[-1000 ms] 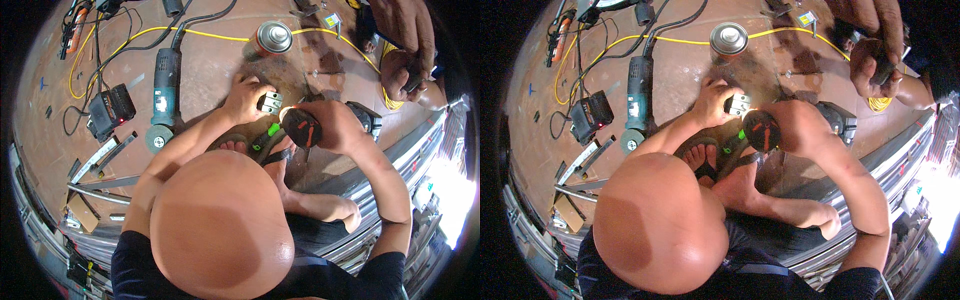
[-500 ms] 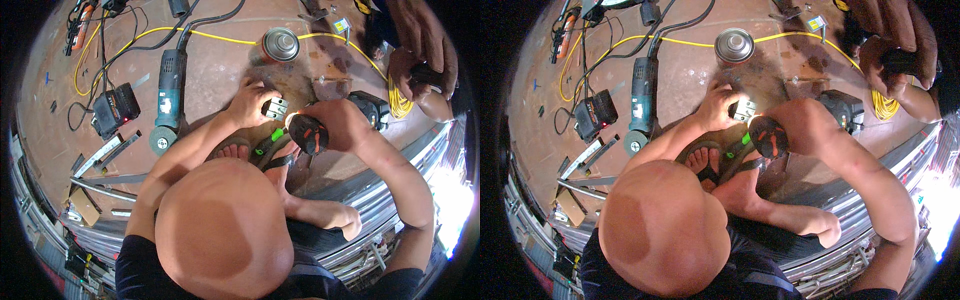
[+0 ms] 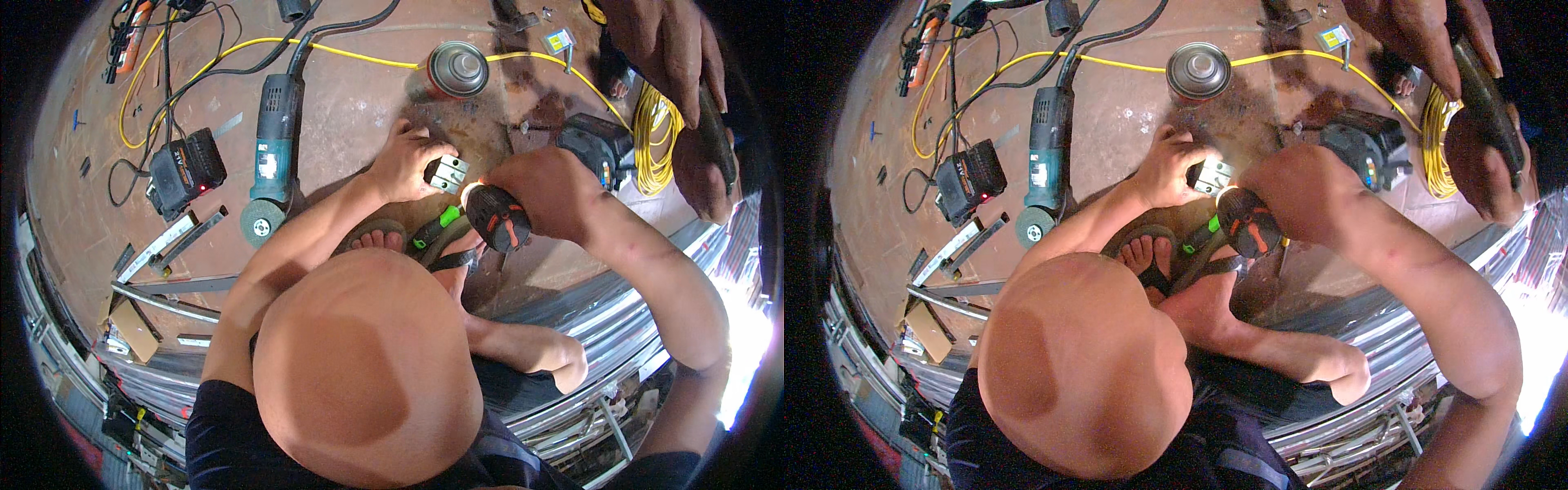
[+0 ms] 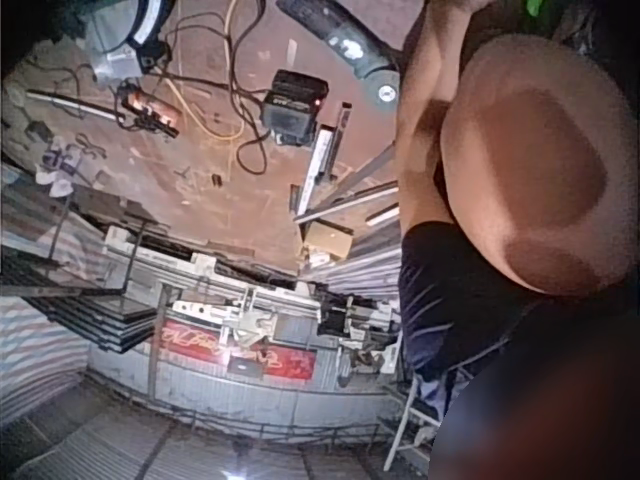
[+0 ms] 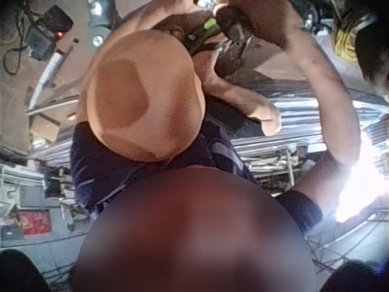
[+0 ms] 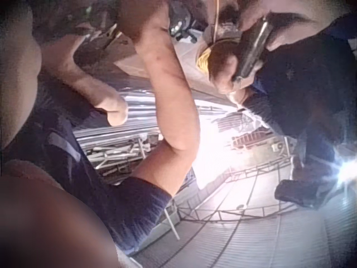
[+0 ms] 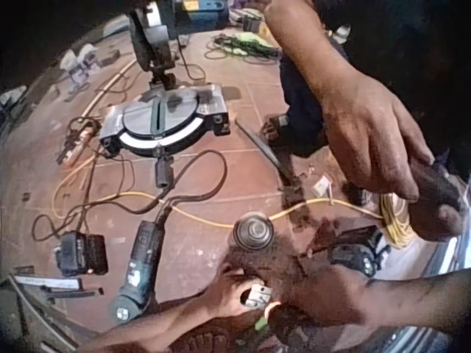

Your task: The person sits on the floor and assembles a small metal component using a hammer, screwdriver, and cordless drill. They repeatedly strike, tighten, and inspect the part while a coworker works nearby.

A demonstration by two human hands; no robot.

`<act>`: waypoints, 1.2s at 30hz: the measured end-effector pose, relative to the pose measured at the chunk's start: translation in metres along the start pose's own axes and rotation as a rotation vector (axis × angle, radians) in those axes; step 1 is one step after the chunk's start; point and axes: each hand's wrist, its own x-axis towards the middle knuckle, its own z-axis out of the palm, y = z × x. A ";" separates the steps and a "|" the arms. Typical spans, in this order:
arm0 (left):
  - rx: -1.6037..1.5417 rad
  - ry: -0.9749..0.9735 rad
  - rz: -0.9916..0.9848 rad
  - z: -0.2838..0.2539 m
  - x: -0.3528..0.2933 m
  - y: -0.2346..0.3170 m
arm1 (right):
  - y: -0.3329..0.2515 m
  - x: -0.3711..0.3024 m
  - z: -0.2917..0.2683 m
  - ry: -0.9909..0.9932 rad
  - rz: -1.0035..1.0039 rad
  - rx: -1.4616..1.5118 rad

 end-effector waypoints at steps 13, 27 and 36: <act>0.023 -0.008 0.021 -0.001 0.004 -0.001 | 0.002 0.000 0.002 0.169 -0.137 -0.112; 0.088 -0.103 0.056 -0.002 0.008 -0.003 | -0.003 0.008 -0.005 0.021 -0.057 -0.046; 0.030 -0.154 0.000 -0.007 0.013 0.004 | -0.018 -0.114 -0.016 0.353 0.018 0.436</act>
